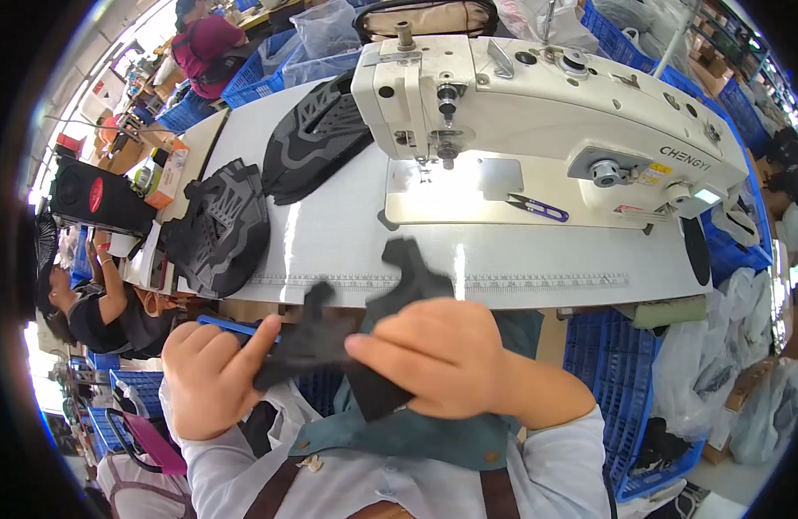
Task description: Using an industrial sewing machine to stitch together components for the upper part of a shoe.
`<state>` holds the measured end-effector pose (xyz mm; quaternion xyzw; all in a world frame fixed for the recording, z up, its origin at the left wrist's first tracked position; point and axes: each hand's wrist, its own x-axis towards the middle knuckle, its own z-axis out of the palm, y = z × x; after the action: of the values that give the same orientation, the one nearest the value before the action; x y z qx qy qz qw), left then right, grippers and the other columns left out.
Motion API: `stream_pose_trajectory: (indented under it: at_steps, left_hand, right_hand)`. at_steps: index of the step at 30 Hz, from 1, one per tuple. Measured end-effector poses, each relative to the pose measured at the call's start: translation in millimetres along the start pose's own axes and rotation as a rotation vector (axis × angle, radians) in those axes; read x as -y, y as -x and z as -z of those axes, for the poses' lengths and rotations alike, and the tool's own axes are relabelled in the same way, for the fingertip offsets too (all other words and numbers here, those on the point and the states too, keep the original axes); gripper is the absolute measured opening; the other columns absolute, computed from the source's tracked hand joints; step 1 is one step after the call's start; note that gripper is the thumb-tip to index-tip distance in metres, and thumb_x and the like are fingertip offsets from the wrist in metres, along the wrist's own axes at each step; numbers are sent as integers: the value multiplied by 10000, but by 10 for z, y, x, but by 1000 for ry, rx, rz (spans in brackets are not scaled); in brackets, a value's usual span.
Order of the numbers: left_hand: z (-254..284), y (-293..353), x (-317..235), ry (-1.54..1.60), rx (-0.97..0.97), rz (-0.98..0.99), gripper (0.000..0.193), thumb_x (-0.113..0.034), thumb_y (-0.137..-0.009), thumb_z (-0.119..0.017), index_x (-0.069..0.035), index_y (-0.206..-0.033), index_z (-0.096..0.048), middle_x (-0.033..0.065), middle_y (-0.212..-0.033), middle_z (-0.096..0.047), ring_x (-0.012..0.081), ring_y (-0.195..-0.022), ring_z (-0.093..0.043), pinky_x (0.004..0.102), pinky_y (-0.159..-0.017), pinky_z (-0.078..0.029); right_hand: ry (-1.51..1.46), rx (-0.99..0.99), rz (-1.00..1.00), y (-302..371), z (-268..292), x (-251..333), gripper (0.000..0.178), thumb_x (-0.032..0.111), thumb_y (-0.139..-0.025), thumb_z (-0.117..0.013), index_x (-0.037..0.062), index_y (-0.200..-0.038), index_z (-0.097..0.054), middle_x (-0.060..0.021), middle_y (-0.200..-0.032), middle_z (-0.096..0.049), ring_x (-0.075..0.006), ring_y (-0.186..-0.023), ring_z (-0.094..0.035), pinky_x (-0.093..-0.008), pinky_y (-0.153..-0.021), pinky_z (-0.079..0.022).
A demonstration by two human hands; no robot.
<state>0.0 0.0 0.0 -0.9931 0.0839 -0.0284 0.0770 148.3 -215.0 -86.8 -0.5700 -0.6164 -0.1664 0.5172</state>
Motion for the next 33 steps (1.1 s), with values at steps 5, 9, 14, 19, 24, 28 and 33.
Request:
stream_pose_trajectory:
  at_steps: [5, 9, 14, 19, 24, 28, 33]
  left_hand:
    - [-332, -477, 48, 776, -316, -199, 331, -37, -621, -639, -49, -950, -669, 92, -761, -604, 221, -644, -565, 313, -594, -442]
    - [-1042, -1072, 211, 1209, -47, 235, 207, -76, -804, -528, 2, -975, -614, 138, -803, -609, 256, -720, -576, 325, -685, -465]
    - [-1644, -1684, 272, 1098, -66, 352, 213, -82, -817, -529, 41, -976, -600, 126, -812, -626, 212, -770, -593, 297, -715, -455]
    - [-2048, -2058, 287, 972, -80, 306, 219, -125, -828, -568, 31, -976, -607, 165, -833, -635, 265, -777, -609, 327, -725, -459]
    - [-2178, -2187, 353, 981, -21, 270, 214, -148, -826, -605, 26, -951, -616, 145, -797, -631, 218, -731, -603, 317, -693, -456]
    - [-2094, -2297, 412, 998, 90, 299, 229, -181, -831, -607, 29, -921, -621, 103, -696, -601, 148, -643, -555, 299, -621, -437]
    - [-1930, -2456, 415, 939, 236, 381, 278, -213, -767, -643, 43, -872, -632, 165, -675, -613, 242, -658, -616, 341, -634, -465]
  right_hand:
    - [67, 231, -334, -45, 182, 100, 502, 77, -568, -670, 22, -1063, -606, -90, -802, -586, -241, -663, -583, -323, -571, -468]
    - [-11, -129, -888, 11, -87, -418, 217, 115, -820, -642, 11, -958, -512, -89, -817, -579, -159, -761, -562, -282, -684, -453]
    - [-265, -170, -1240, 558, -243, -1351, 185, 119, -841, -613, -18, -934, -531, -58, -779, -592, -113, -727, -533, -269, -674, -438]
    - [182, -92, -1145, 556, -260, -1673, 154, 119, -831, -581, -25, -877, -554, -149, -723, -597, -266, -688, -585, -349, -640, -449]
    - [311, 37, -1044, 603, -293, -1919, 175, 151, -819, -571, -23, -836, -577, -196, -759, -603, -366, -740, -584, -425, -667, -450]
    - [267, 261, -1210, 407, -192, -1995, 227, 205, -794, -603, -23, -798, -604, -215, -740, -601, -372, -739, -590, -435, -657, -452]
    - [317, 323, -1292, 229, -138, -2031, 290, 248, -759, -647, -39, -746, -603, -227, -725, -594, -369, -710, -596, -421, -637, -458]
